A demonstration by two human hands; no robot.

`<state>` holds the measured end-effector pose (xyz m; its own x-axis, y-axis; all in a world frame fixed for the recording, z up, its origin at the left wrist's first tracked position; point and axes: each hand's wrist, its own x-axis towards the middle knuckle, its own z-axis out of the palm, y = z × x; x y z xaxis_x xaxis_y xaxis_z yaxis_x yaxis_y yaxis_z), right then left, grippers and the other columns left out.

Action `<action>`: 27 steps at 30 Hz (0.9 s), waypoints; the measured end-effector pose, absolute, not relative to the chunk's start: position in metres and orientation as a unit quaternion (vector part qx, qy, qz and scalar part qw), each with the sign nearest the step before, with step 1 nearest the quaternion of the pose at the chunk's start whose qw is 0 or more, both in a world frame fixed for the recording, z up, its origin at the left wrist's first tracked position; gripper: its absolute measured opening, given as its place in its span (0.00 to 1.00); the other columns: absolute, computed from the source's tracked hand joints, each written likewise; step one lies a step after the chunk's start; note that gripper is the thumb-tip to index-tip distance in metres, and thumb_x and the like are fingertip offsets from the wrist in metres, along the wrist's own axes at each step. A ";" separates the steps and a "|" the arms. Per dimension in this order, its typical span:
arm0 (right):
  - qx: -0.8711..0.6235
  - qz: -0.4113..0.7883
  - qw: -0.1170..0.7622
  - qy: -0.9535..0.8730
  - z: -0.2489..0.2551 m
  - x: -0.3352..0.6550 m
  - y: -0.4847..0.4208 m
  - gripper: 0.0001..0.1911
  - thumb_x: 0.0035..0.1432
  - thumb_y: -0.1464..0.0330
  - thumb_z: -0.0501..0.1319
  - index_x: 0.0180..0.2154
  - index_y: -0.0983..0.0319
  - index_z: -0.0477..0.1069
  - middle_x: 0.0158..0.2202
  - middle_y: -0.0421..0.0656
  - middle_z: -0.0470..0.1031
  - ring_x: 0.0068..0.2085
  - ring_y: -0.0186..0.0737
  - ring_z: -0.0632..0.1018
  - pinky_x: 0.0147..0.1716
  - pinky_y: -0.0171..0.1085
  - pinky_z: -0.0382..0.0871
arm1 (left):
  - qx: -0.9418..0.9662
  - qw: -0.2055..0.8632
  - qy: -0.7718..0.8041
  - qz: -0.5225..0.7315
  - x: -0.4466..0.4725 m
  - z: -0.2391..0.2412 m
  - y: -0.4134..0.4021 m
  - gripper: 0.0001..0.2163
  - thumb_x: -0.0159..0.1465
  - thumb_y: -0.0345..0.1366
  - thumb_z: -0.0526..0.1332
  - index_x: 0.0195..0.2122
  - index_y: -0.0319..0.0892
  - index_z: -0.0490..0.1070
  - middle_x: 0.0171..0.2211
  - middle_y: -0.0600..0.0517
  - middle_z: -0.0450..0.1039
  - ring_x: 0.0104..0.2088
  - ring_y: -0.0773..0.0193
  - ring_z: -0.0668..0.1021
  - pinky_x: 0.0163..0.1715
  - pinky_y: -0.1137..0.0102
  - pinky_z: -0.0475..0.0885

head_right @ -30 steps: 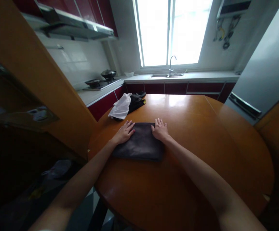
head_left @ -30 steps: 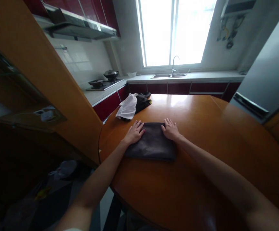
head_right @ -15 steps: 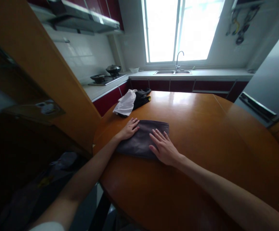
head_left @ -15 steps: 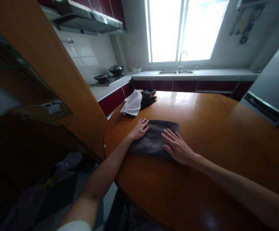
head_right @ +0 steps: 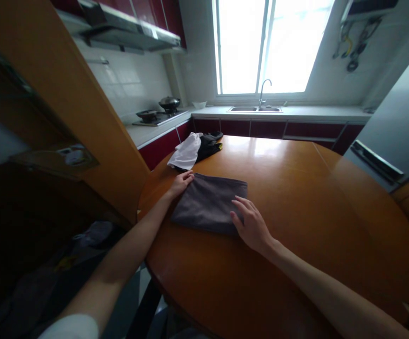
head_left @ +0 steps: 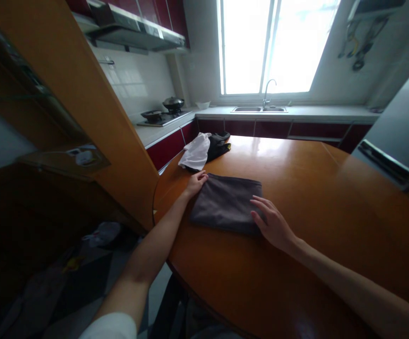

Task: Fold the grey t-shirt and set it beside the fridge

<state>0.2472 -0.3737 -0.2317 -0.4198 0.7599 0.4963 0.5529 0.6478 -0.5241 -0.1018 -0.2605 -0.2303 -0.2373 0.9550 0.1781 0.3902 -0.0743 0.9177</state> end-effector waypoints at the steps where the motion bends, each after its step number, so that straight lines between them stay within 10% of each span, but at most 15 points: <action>1: -0.407 0.143 0.378 -0.819 -0.233 0.249 -0.372 0.23 0.70 0.59 0.53 0.62 0.59 0.69 0.64 0.52 0.68 0.65 0.49 0.69 0.64 0.54 0.65 | 0.534 0.292 0.620 0.495 -0.104 -0.232 -0.260 0.28 0.61 0.46 0.68 0.58 0.32 0.73 0.54 0.35 0.77 0.54 0.47 0.79 0.56 0.58 0.73; 10: -0.384 0.105 0.200 -0.895 -0.249 0.239 -0.393 0.27 0.72 0.60 0.49 0.67 0.58 0.63 0.72 0.49 0.55 0.72 0.49 0.54 0.70 0.59 0.46 | 0.534 0.257 0.652 0.473 -0.099 -0.234 -0.262 0.22 0.61 0.42 0.67 0.53 0.35 0.78 0.49 0.39 0.80 0.50 0.48 0.81 0.54 0.56 0.75; 16: -0.400 0.133 0.234 -0.876 -0.240 0.242 -0.387 0.29 0.73 0.56 0.46 0.69 0.58 0.60 0.72 0.47 0.55 0.73 0.47 0.54 0.70 0.56 0.46 | 0.740 0.060 0.568 0.355 -0.078 -0.212 -0.289 0.21 0.69 0.40 0.55 0.60 0.40 0.72 0.64 0.45 0.68 0.65 0.55 0.69 0.68 0.60 0.61; 27: -0.570 0.109 0.288 -0.761 -0.190 0.212 -0.289 0.33 0.68 0.66 0.45 0.72 0.69 0.50 0.74 0.51 0.45 0.74 0.50 0.47 0.70 0.56 0.42 | 0.804 0.054 0.584 0.097 -0.074 -0.219 -0.299 0.26 0.74 0.44 0.44 0.70 0.45 0.58 0.74 0.46 0.47 0.74 0.51 0.47 0.68 0.43 0.50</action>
<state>0.2121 -0.2887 -0.1904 -0.1833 0.9315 0.3141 0.8056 0.3254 -0.4951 -0.0744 -0.2990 -0.2191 0.2983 0.9499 0.0935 0.9289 -0.3114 0.2005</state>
